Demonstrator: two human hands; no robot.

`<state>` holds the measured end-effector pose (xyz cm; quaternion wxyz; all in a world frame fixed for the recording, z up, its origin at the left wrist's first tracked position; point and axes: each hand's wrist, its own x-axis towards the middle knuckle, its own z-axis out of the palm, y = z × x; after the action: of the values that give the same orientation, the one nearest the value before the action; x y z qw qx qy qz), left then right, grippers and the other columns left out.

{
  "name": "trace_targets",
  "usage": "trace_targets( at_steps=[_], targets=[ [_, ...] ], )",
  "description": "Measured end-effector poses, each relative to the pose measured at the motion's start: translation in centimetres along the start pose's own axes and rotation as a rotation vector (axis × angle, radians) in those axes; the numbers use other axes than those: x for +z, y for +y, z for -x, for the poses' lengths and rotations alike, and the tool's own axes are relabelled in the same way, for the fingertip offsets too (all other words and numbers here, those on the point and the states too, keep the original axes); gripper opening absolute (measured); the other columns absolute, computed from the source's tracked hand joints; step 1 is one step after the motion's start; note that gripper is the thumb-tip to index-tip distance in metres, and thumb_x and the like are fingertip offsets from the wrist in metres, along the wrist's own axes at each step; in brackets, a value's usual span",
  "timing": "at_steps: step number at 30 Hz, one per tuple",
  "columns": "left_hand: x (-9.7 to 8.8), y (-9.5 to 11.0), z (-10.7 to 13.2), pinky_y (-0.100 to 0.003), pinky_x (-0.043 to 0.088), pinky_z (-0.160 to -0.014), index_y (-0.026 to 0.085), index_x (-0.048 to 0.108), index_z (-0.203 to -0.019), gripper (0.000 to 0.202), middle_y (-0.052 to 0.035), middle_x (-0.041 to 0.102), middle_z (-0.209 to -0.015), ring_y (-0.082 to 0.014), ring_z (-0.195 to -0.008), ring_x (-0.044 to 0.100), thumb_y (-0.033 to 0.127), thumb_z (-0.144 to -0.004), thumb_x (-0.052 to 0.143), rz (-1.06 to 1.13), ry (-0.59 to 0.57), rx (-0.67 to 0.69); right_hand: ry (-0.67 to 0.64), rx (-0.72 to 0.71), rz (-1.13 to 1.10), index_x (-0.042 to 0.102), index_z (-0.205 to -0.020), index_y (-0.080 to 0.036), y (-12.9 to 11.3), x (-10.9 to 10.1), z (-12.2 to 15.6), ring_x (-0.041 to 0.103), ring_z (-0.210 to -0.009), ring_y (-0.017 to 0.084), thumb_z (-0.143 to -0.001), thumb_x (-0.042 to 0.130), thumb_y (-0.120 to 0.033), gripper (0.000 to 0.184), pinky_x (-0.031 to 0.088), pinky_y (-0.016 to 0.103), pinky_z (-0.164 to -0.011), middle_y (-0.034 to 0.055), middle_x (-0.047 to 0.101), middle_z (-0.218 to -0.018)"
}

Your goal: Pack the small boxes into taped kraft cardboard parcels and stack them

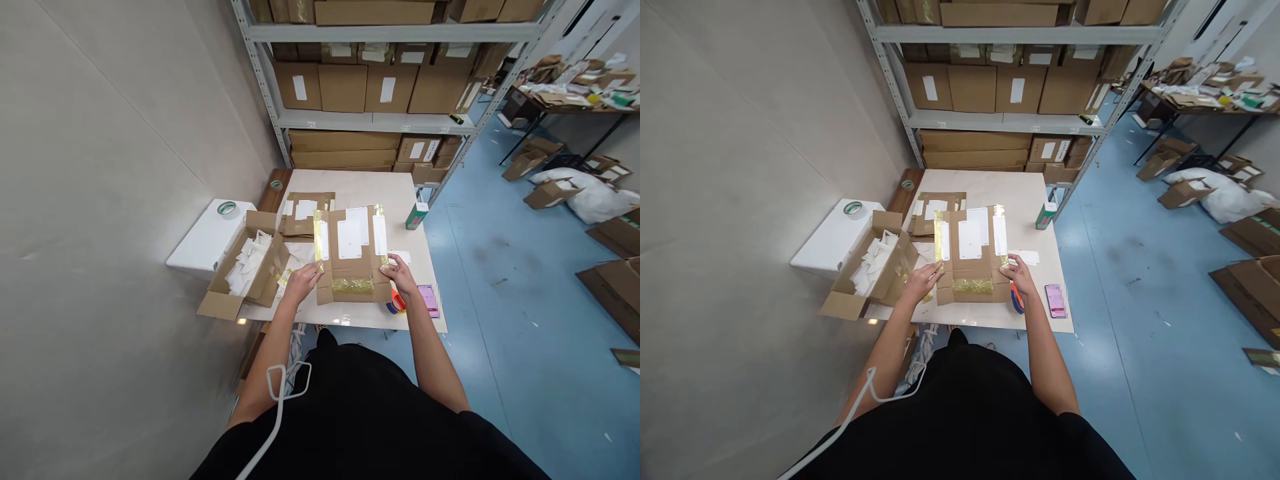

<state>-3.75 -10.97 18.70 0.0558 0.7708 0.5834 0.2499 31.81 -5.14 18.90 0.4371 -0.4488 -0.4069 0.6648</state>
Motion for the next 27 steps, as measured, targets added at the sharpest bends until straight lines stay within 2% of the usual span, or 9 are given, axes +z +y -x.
trace_targets(
  at_steps=[7, 13, 19, 24, 27],
  targets=[
    [-0.3, -0.3, -0.1, -0.029, 0.051, -0.069, 0.022, 0.073, -0.124, 0.037, -0.0118, 0.079, -0.100, -0.0218, -0.084, 0.074, 0.042, -0.109, 0.047, -0.085, -0.021, 0.012, 0.015, 0.030, 0.015, 0.060, -0.117, -0.027, -0.1, 0.0, -0.5, 0.074, -0.084, 0.025, -0.061, 0.095, -0.045, 0.069, 0.056, 0.035, -0.078, 0.0037, 0.081, -0.094],
    [-0.4, 0.2, -0.4, -0.029, 0.046, -0.066, 0.023, 0.075, -0.108, 0.037, -0.0105, 0.078, -0.094, -0.0208, -0.079, 0.072, 0.045, -0.109, 0.045, -0.108, -0.012, 0.012, 0.024, 0.041, 0.030, 0.062, -0.115, -0.027, -0.2, 0.0, -0.4, 0.075, -0.088, 0.024, -0.061, 0.094, -0.044, 0.065, 0.056, 0.036, -0.081, 0.0030, 0.080, -0.094],
    [-0.4, 1.7, -0.9, -0.028, 0.041, -0.060, 0.022, 0.074, -0.095, 0.039, -0.0085, 0.078, -0.087, -0.0189, -0.071, 0.069, 0.045, -0.109, 0.046, -0.096, 0.009, -0.008, 0.110, 0.102, 0.036, 0.064, -0.113, -0.025, 0.3, -0.4, -0.2, 0.075, -0.085, 0.025, -0.061, 0.093, -0.040, 0.062, 0.058, 0.036, -0.075, 0.0029, 0.079, -0.092],
    [-0.4, 3.6, -1.7, -0.028, 0.039, -0.061, 0.023, 0.072, -0.093, 0.036, -0.0066, 0.077, -0.087, -0.0186, -0.073, 0.069, 0.042, -0.109, 0.046, -0.098, -0.051, 0.028, 0.137, 0.168, 0.060, 0.069, -0.112, -0.023, 0.0, -2.0, 0.3, 0.074, -0.080, 0.024, -0.068, 0.090, -0.035, 0.050, 0.060, 0.036, -0.070, 0.0051, 0.080, -0.094],
    [-0.2, 4.6, -2.4, -0.028, 0.038, -0.062, 0.022, 0.070, -0.089, 0.036, -0.0063, 0.075, -0.083, -0.0193, -0.073, 0.067, 0.044, -0.108, 0.048, -0.096, -0.111, 0.025, 0.147, 0.234, 0.018, 0.070, -0.115, -0.022, -1.1, -3.6, 0.6, 0.075, -0.082, 0.025, -0.069, 0.089, -0.032, 0.052, 0.061, 0.037, -0.073, 0.0070, 0.080, -0.099]
  ],
)
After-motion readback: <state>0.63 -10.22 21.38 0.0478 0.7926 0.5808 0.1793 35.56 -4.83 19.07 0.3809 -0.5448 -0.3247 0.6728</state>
